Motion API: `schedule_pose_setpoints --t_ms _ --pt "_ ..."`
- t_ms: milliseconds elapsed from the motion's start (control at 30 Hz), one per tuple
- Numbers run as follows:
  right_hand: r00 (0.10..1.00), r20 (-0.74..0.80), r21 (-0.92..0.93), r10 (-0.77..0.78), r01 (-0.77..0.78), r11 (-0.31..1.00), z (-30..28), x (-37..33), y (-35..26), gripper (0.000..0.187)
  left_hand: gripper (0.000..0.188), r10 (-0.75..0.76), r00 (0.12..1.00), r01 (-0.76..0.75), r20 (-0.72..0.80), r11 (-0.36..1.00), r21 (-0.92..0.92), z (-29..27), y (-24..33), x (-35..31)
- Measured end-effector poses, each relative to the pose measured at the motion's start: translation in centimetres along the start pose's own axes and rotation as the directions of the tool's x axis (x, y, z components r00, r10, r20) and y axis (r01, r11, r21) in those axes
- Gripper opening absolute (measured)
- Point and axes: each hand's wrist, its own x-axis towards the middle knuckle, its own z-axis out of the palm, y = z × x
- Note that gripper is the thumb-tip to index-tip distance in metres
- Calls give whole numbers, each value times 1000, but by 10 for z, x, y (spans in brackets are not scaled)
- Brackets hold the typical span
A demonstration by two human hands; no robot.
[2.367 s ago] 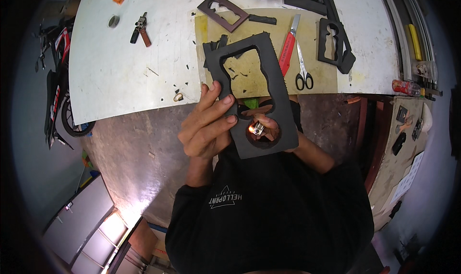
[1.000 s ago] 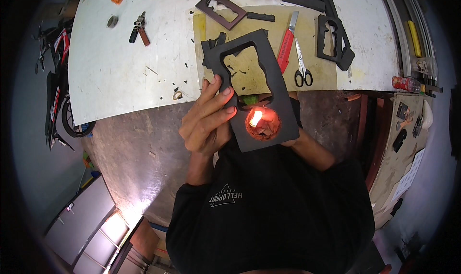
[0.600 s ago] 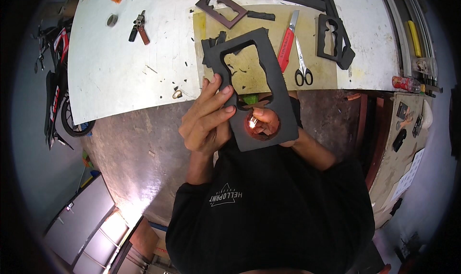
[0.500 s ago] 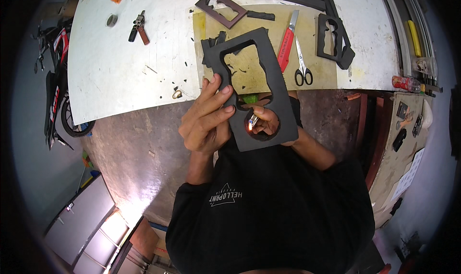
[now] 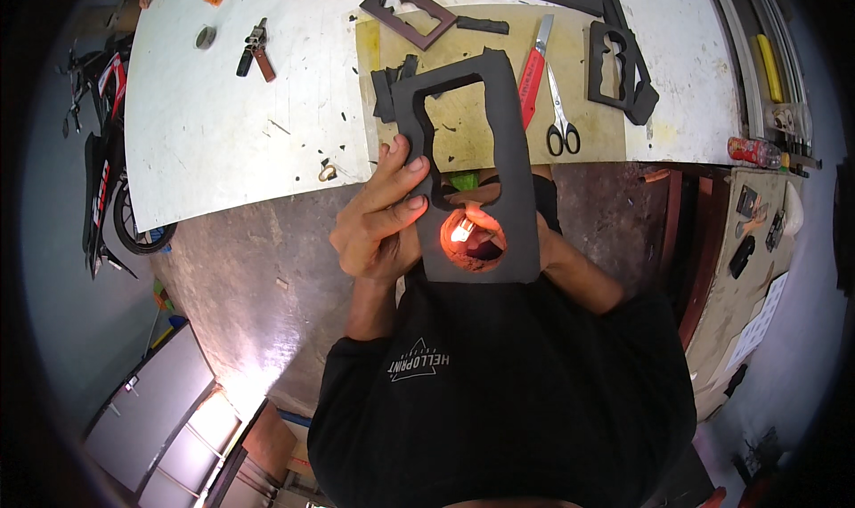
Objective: The person cuts a black foam frame using a red utility knife, then uses scissors to trim the edges. They use a lighter to heat and smooth the cut edges of the foam. Another person is visible working at a separate table in the background.
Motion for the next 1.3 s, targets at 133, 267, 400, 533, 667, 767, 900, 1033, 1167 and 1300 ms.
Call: schedule_pose_setpoints --t_ms 133,267,400,533,667,767,900,1033,1167,1300 --pt "955 67 251 289 -296 922 8 11 -39 21 17 -11 1000 11 -13 1000 -25 2 -1 -2" --pt "955 119 242 272 -293 925 8 14 -47 23 18 -17 1000 17 -4 999 -31 2 -2 -2" --pt "969 121 153 214 -231 961 3 10 -41 23 18 -13 1000 13 2 999 -42 1 -4 -3" --pt "989 50 -130 -142 148 980 8 8 -35 23 19 -22 1000 22 3 998 -51 1 -3 -4" --pt "978 102 -169 -181 197 966 6 7 -33 23 18 -22 1000 23 12 998 -54 -1 -2 -2" --pt "975 139 -151 -173 193 969 3 8 -35 22 18 -11 1000 12 16 999 -48 0 -3 -1" --pt "997 81 -19 18 -16 1000 -1 5 -24 31 18 -26 1000 27 16 998 -60 -1 -3 -1" --pt "986 53 -202 -155 163 966 1 9 -26 29 18 -21 999 23 27 997 -72 -1 -3 -1" --pt "977 88 154 194 -206 966 5 16 -43 28 19 -17 999 18 30 999 -50 -1 -3 0" --pt "976 50 220 212 -218 951 8 17 -32 29 19 -16 999 17 30 999 -33 0 -2 0"
